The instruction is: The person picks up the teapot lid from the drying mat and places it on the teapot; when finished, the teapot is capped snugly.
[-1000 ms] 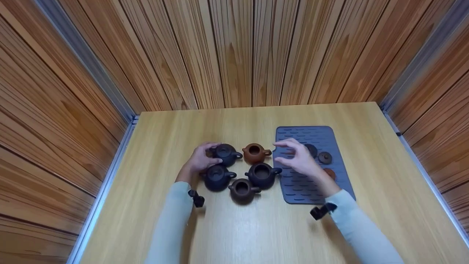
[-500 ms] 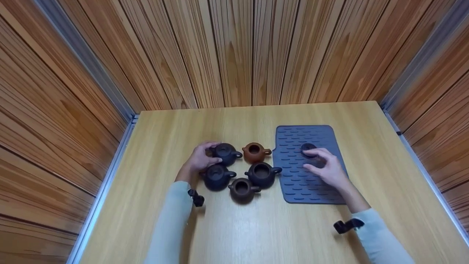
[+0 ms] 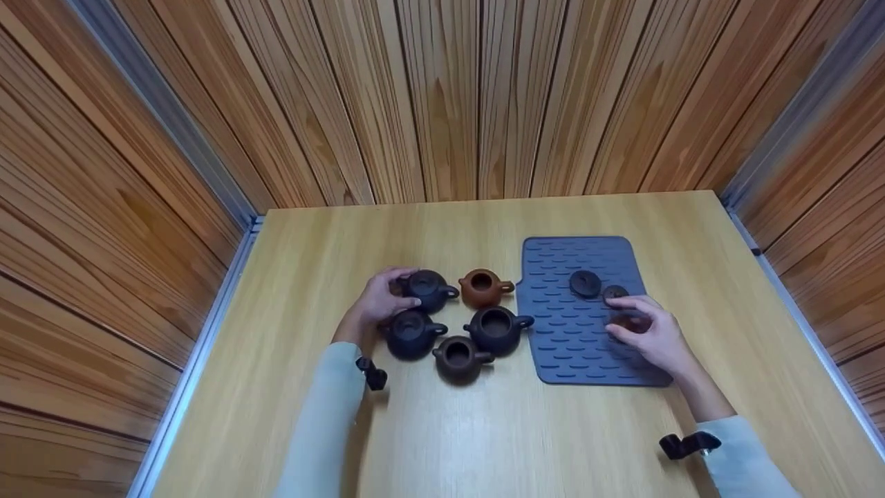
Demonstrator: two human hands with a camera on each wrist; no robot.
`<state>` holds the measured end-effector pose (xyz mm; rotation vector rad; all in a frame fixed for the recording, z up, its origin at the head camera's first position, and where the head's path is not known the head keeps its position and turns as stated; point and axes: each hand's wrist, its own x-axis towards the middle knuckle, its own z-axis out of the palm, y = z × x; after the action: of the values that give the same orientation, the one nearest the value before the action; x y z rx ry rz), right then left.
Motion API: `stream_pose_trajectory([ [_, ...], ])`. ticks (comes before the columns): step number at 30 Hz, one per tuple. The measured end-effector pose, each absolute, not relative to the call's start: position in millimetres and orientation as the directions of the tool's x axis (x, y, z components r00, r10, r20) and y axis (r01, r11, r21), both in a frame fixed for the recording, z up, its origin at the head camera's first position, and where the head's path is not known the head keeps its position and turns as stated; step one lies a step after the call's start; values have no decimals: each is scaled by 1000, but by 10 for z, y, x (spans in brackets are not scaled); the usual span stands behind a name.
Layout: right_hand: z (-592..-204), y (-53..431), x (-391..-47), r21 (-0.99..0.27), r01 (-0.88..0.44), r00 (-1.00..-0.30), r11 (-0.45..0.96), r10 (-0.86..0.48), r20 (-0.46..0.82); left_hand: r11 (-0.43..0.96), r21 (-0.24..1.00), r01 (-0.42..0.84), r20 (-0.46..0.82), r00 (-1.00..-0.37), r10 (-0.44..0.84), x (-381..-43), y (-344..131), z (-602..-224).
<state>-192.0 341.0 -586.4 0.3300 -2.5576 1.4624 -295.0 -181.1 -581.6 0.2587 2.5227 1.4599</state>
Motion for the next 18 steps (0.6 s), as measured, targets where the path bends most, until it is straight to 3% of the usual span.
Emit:
stream_pose_trajectory([
  [18, -5968, 3675, -1882, -862, -204, -971, 464, -210, 116, 494, 869, 32, -111, -960, 257, -2961, -1799, -5823],
])
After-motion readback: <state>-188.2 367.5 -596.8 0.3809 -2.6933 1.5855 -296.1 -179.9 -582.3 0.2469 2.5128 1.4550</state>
